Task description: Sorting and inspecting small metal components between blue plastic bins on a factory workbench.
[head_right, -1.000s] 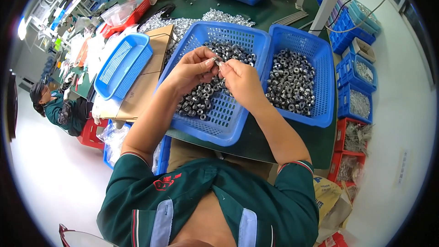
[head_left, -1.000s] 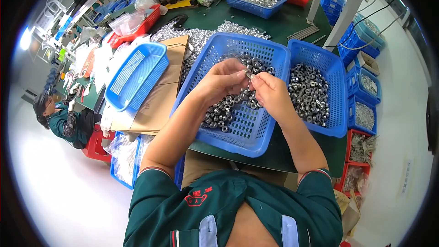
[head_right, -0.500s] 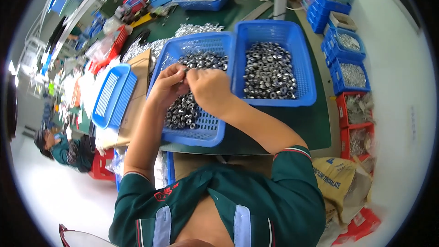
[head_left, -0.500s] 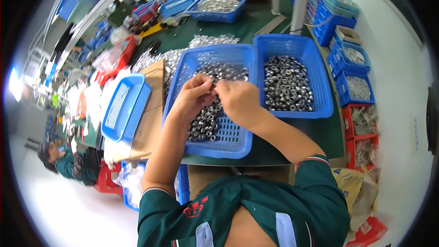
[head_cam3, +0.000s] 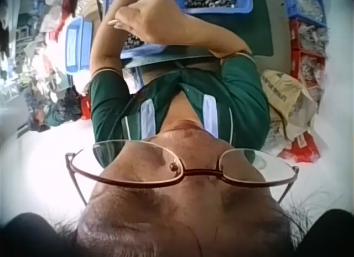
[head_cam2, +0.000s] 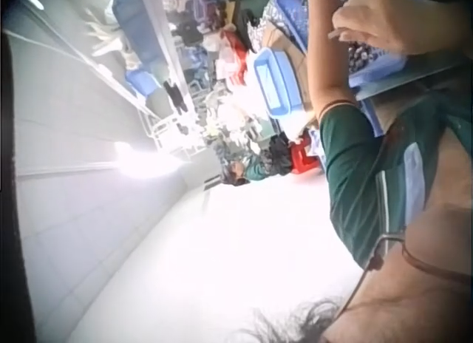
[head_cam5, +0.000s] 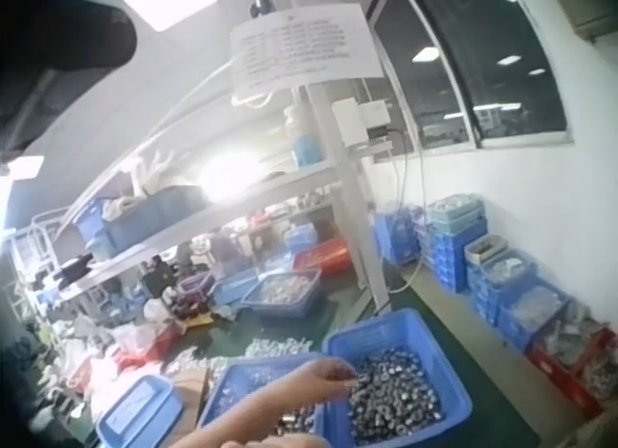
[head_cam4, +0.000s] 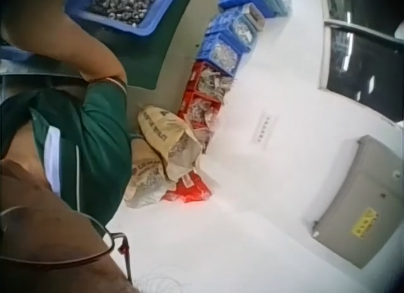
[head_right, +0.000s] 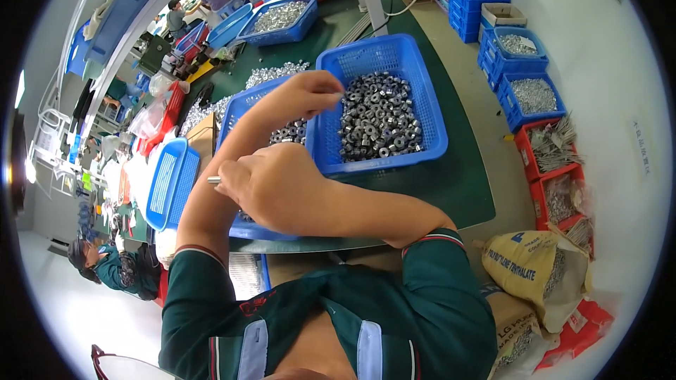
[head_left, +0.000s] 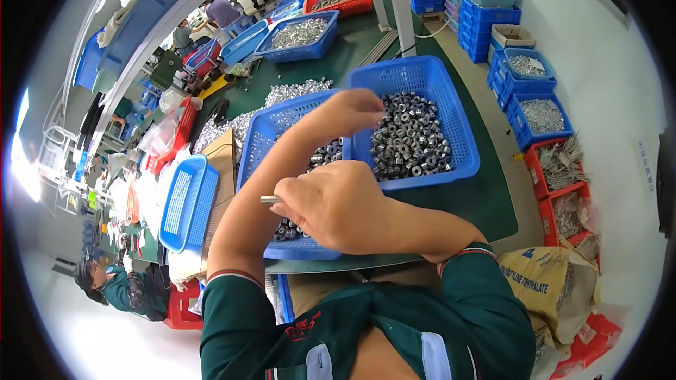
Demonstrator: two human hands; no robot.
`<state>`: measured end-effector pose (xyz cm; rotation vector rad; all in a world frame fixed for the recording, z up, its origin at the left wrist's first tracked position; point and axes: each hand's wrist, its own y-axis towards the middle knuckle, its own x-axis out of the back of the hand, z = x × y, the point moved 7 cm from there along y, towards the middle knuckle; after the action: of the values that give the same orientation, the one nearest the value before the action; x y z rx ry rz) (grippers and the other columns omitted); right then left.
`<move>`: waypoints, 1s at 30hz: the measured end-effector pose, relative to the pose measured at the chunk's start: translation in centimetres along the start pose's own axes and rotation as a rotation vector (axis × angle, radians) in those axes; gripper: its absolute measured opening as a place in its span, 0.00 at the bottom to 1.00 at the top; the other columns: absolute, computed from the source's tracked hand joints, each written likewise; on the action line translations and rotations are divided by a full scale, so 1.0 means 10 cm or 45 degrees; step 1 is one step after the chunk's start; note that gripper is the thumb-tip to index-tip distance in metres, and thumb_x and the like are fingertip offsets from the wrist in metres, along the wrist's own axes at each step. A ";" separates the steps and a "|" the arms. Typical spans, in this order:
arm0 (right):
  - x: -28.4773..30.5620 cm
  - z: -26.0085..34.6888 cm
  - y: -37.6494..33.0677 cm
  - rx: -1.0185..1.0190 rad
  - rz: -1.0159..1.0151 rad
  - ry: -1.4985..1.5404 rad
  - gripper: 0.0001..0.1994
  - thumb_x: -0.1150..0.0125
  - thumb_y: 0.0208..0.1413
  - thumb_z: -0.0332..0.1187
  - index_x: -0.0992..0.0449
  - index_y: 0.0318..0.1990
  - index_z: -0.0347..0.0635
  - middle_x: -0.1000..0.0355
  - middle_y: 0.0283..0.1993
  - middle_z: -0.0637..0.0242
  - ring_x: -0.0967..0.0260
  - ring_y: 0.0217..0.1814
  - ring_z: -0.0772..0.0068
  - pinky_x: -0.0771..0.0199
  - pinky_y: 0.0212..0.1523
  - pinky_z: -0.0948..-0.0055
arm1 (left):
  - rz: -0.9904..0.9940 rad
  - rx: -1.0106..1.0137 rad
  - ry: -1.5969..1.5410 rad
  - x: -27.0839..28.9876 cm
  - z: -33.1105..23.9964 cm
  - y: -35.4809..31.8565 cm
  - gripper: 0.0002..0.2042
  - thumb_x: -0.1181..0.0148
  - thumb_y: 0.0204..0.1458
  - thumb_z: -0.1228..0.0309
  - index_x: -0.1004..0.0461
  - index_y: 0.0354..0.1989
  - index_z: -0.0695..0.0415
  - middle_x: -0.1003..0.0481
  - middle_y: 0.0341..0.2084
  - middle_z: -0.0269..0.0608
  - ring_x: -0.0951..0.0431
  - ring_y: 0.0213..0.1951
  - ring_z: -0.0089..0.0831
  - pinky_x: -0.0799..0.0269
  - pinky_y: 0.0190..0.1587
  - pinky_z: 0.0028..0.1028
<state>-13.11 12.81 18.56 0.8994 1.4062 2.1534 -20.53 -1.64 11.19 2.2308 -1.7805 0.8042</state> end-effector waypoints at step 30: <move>-0.25 -0.22 0.02 -0.222 0.284 -0.059 0.04 0.39 0.55 0.28 0.27 0.35 0.39 0.30 0.21 0.60 0.32 0.20 0.62 0.35 0.21 0.70 | -0.219 0.510 1.098 0.11 1.27 -1.52 0.10 0.48 0.48 0.65 0.23 0.34 0.54 0.22 0.31 0.47 0.21 0.37 0.46 0.26 0.38 0.42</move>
<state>-12.90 9.65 17.35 1.0746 1.1205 2.3580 -2.24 -4.25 4.00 1.7239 -1.0584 1.8346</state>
